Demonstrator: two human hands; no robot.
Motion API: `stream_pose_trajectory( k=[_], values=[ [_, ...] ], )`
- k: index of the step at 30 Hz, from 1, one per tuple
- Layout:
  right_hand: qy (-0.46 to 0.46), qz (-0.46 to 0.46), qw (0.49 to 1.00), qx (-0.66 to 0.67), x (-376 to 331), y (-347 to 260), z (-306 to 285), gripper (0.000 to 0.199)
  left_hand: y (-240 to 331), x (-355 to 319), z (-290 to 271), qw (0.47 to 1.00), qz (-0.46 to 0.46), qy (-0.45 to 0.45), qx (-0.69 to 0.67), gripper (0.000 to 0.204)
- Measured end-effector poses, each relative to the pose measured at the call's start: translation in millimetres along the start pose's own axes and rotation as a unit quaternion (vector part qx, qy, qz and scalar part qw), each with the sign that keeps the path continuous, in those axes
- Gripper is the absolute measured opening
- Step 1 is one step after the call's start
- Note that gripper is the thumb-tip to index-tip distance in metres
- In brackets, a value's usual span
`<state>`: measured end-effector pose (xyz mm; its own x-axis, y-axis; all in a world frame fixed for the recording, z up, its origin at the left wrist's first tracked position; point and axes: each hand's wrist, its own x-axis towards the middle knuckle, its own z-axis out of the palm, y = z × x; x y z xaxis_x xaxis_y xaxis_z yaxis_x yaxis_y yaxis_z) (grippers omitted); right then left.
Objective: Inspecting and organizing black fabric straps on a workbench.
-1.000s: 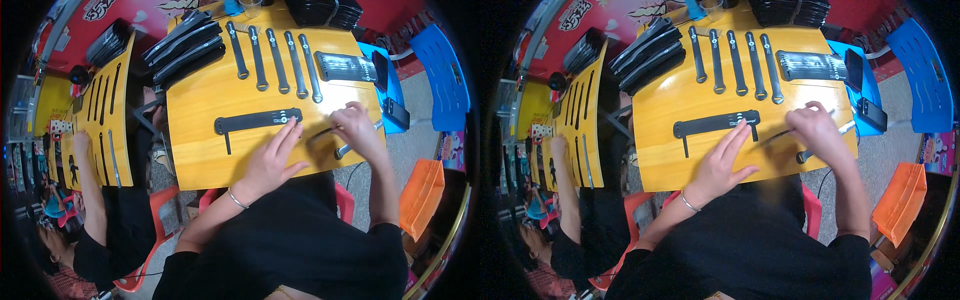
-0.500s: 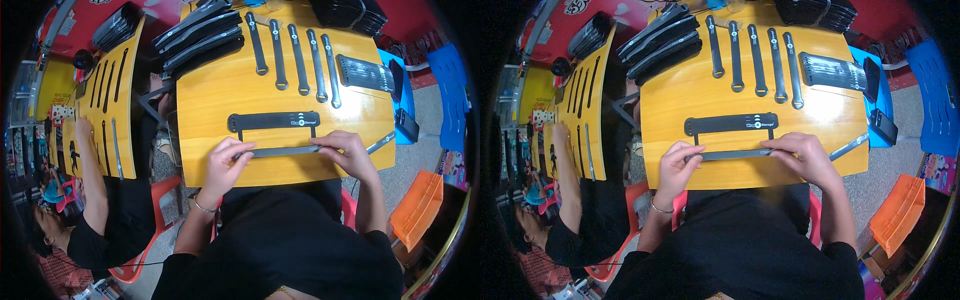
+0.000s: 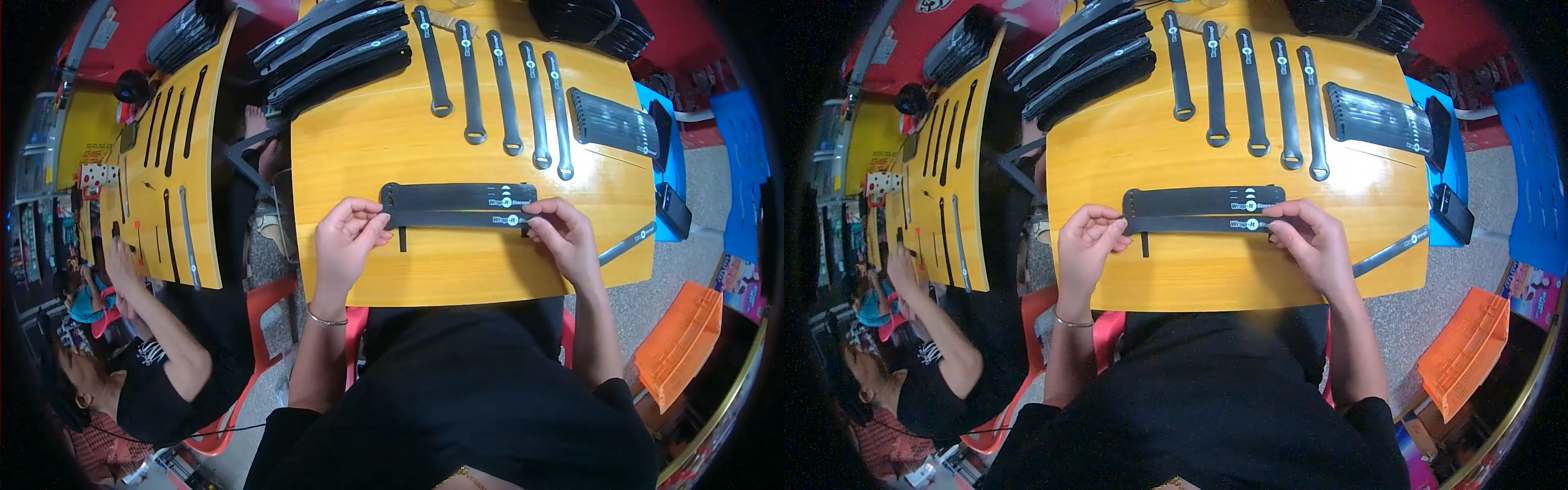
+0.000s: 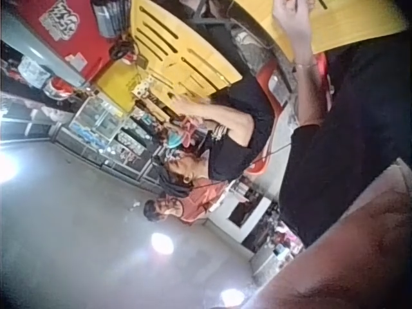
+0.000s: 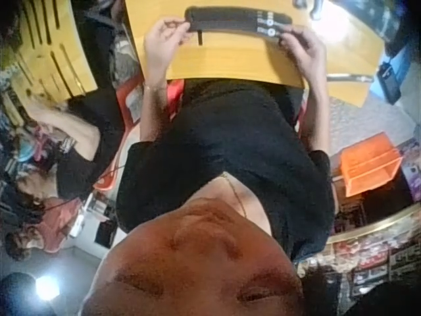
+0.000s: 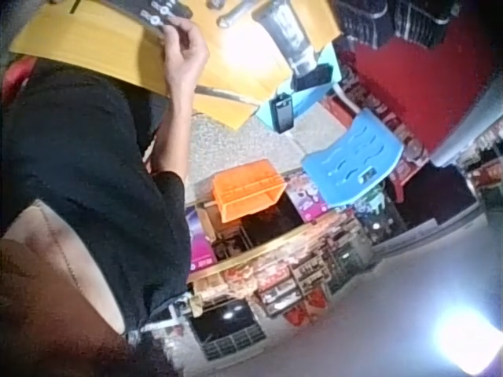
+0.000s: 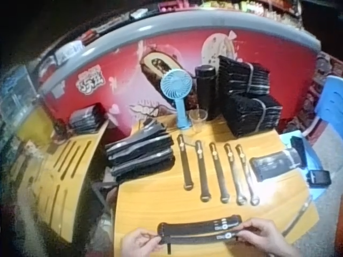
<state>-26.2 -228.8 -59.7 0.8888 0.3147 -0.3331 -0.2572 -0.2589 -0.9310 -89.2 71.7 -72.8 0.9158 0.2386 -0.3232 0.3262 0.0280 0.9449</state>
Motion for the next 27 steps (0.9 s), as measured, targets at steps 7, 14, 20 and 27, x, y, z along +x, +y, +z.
stream_pose_trajectory(
  k=[7,14,20,27],
  values=[
    [0.039,-0.038,0.998,0.016,4,5,3,0.014,-4,8,1,0.999,0.022,0.007,-0.027,0.011],
    [0.06,-0.044,0.997,-0.009,5,12,3,0.014,-9,12,4,1.0,0.011,0.018,0.006,0.01],
    [0.076,-0.068,0.994,-0.037,5,10,4,0.014,-10,11,7,0.999,0.01,0.034,0.001,0.008],
    [0.083,-0.068,0.994,-0.028,6,12,6,0.014,-13,12,8,0.999,0.018,0.048,0.013,0.007]
  ],
)
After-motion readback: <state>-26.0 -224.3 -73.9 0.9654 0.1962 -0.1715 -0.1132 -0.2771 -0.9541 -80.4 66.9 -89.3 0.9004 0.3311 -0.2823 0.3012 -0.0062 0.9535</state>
